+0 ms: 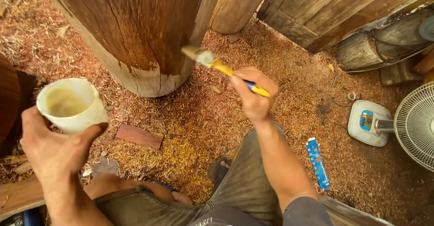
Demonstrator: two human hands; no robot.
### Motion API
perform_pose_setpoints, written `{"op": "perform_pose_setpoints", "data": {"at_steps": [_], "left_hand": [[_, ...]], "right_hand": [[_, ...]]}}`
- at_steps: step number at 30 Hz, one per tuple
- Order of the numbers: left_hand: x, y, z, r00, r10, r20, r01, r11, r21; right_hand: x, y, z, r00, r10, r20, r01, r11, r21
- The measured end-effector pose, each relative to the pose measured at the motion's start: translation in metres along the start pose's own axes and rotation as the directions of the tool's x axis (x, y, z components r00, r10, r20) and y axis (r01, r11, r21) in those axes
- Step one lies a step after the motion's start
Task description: Applying a liquid coating, likely varnish or glue, to the cut surfaces and sides of logs using a paintbrush.
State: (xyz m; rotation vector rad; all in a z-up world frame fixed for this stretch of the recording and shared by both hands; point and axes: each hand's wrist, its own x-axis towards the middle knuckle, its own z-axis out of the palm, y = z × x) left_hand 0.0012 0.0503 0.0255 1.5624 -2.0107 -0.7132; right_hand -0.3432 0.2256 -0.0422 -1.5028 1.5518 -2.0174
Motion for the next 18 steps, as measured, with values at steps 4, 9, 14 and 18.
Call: {"op": "perform_pose_setpoints", "data": {"at_steps": [4,9,14,18], "left_hand": [[0.000,0.000,0.008,0.993,0.113,-0.044,-0.116,0.990,-0.079],[0.003,-0.007,0.020,0.993,0.115,-0.003,-0.114,0.982,-0.151],[0.004,0.000,0.020,0.991,0.134,-0.006,-0.133,0.975,-0.175],[0.006,-0.002,0.017,0.996,0.087,-0.007,-0.085,0.950,-0.300]], "right_hand": [[-0.048,0.024,0.012,0.981,-0.018,-0.195,0.026,0.999,0.037],[-0.094,0.063,0.062,0.960,0.174,-0.221,-0.100,0.945,0.311],[-0.155,0.112,0.063,0.961,0.257,-0.107,-0.228,0.947,0.225],[-0.156,0.089,0.062,0.913,0.380,-0.147,-0.365,0.923,0.118]]}}
